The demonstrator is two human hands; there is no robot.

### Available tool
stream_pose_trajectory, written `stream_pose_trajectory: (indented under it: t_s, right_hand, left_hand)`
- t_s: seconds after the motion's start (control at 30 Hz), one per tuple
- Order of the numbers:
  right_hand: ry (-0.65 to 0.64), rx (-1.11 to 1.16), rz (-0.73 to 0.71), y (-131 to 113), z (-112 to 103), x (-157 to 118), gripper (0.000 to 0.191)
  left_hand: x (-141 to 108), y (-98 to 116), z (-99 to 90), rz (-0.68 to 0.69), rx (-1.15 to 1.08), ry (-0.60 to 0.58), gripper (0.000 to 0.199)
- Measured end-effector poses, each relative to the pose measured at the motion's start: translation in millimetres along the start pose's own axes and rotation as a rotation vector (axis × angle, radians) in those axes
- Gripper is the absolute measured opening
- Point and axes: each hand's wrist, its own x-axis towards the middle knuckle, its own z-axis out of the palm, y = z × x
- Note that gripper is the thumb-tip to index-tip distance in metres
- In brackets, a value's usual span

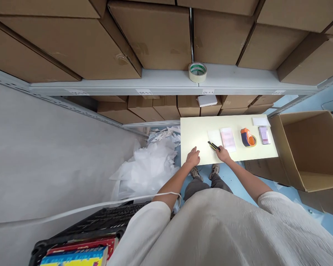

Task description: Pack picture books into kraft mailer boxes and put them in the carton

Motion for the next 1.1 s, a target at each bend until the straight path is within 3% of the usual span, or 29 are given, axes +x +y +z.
stream_pose_trajectory:
  t_s: [0.17,0.4,0.6,0.87,1.1]
  right_hand:
    - [-0.026,-0.047,0.017,11.9,6.3,-27.1,0.026]
    - [-0.091,-0.01,0.002,29.1,11.3,-51.9,0.031]
    - [-0.053,0.009,-0.005,37.8,15.1,-60.3,0.023]
    - [0.003,0.336,-0.001,21.9,-6.2,-57.5,0.042]
    - [0.033,0.572,-0.093,10.6,-19.9,-52.9,0.046]
  left_hand:
    - [-1.0,5.7,-2.1,-0.018,0.14,-0.041,0.052]
    - [-1.5,7.1,3.5,-0.027,0.157,-0.013,0.05]
    - [-0.2,7.4,5.4,-0.031,0.134,-0.027,0.051]
    - [-2.3,9.2,2.2,-0.038,0.16,-0.062,0.053]
    - [-2.6,8.9,-3.5,-0.038,0.16,-0.129,0.058]
